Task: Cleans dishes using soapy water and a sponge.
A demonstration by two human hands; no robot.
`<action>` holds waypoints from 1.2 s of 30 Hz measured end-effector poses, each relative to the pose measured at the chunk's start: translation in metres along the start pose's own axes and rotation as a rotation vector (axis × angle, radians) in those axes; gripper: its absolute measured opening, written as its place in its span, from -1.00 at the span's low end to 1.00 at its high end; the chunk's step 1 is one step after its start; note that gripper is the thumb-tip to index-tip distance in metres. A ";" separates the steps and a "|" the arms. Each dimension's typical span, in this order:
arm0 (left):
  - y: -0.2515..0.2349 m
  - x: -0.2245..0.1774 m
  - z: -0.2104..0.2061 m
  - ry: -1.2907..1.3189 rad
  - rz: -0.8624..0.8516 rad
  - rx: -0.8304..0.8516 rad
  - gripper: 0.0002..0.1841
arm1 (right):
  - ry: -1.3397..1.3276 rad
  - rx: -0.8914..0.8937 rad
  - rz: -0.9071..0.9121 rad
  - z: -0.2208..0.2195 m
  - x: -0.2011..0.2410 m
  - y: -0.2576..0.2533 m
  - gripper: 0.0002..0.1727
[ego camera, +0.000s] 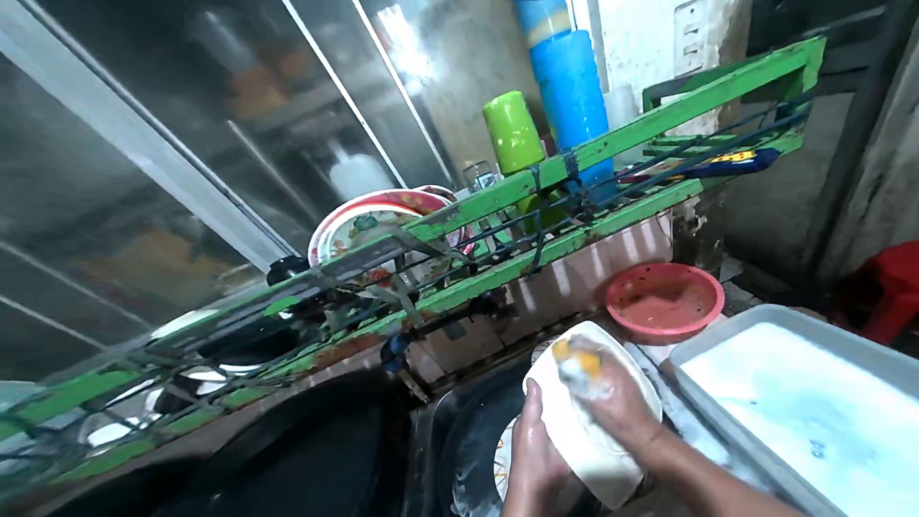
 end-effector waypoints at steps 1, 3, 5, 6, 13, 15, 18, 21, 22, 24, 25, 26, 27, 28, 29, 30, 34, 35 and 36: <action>0.003 -0.003 0.000 -0.015 -0.001 -0.006 -0.39 | 0.090 0.020 -0.108 0.007 -0.011 -0.011 -0.48; 0.005 -0.004 0.000 -0.059 0.011 -0.046 -0.39 | 0.222 0.111 -0.299 0.012 -0.022 -0.028 -0.40; -0.004 0.001 0.001 -0.053 0.023 -0.064 -0.38 | 0.191 0.133 -0.267 0.004 -0.004 -0.026 -0.41; -0.011 0.002 0.001 -0.045 0.012 -0.080 -0.37 | 0.161 0.154 -0.191 -0.002 0.015 -0.019 -0.44; -0.028 -0.049 0.006 0.153 -0.106 -0.154 -0.32 | 0.149 0.023 0.283 -0.006 -0.017 0.043 -0.40; -0.019 -0.047 0.012 0.194 -0.075 -0.110 -0.31 | 0.132 -0.023 0.019 0.005 -0.039 0.030 -0.40; -0.005 -0.032 0.016 0.072 -0.035 -0.077 -0.39 | 0.091 0.017 -0.436 0.019 -0.044 -0.006 -0.46; 0.010 -0.016 -0.003 -0.473 -0.026 -0.190 -0.46 | 0.109 0.067 -0.295 0.022 -0.004 -0.020 -0.45; 0.015 -0.011 -0.008 -0.595 -0.014 -0.177 -0.49 | 0.132 0.068 -0.117 0.019 0.013 -0.020 -0.45; 0.018 -0.006 -0.009 -0.667 -0.057 -0.093 -0.53 | 0.196 0.134 0.148 0.015 0.041 -0.028 -0.43; 0.017 -0.007 -0.007 -0.621 -0.078 -0.101 -0.51 | 0.206 0.203 0.137 0.017 0.045 -0.036 -0.41; 0.017 -0.010 -0.006 -0.577 -0.100 -0.139 -0.49 | 0.182 0.250 0.036 0.020 0.041 -0.046 -0.45; 0.018 -0.014 -0.006 -0.534 -0.142 -0.177 -0.47 | 0.136 0.261 -0.125 0.022 0.029 -0.058 -0.50; 0.018 -0.019 -0.008 -0.467 -0.196 -0.189 -0.47 | 0.032 0.264 -0.331 0.023 0.011 -0.068 -0.47; 0.018 -0.026 -0.009 -0.357 -0.242 -0.168 -0.47 | -0.094 0.234 -0.502 0.023 -0.009 -0.070 -0.43; 0.015 -0.032 -0.010 -0.235 -0.278 -0.113 -0.46 | -0.215 0.189 -0.615 0.024 -0.023 -0.063 -0.43; 0.002 -0.041 0.007 0.082 -0.262 0.002 -0.41 | -0.577 -0.013 -0.763 0.021 -0.038 -0.024 -0.52; 0.000 -0.038 0.014 0.083 -0.264 -0.039 -0.40 | -0.615 -0.077 -0.777 0.021 -0.039 -0.022 -0.54; -0.003 -0.036 0.020 0.052 -0.262 -0.099 -0.41 | -0.639 -0.139 -0.787 0.023 -0.038 -0.023 -0.54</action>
Point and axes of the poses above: each hand's wrist, its own y-axis away from the middle knuckle, its own z-axis out of the back of the hand, x = y × z, the point moved 1 cm from there along -y, towards the middle knuckle, and after that the axes turned 11 degrees about y, right-handed, at the moved point
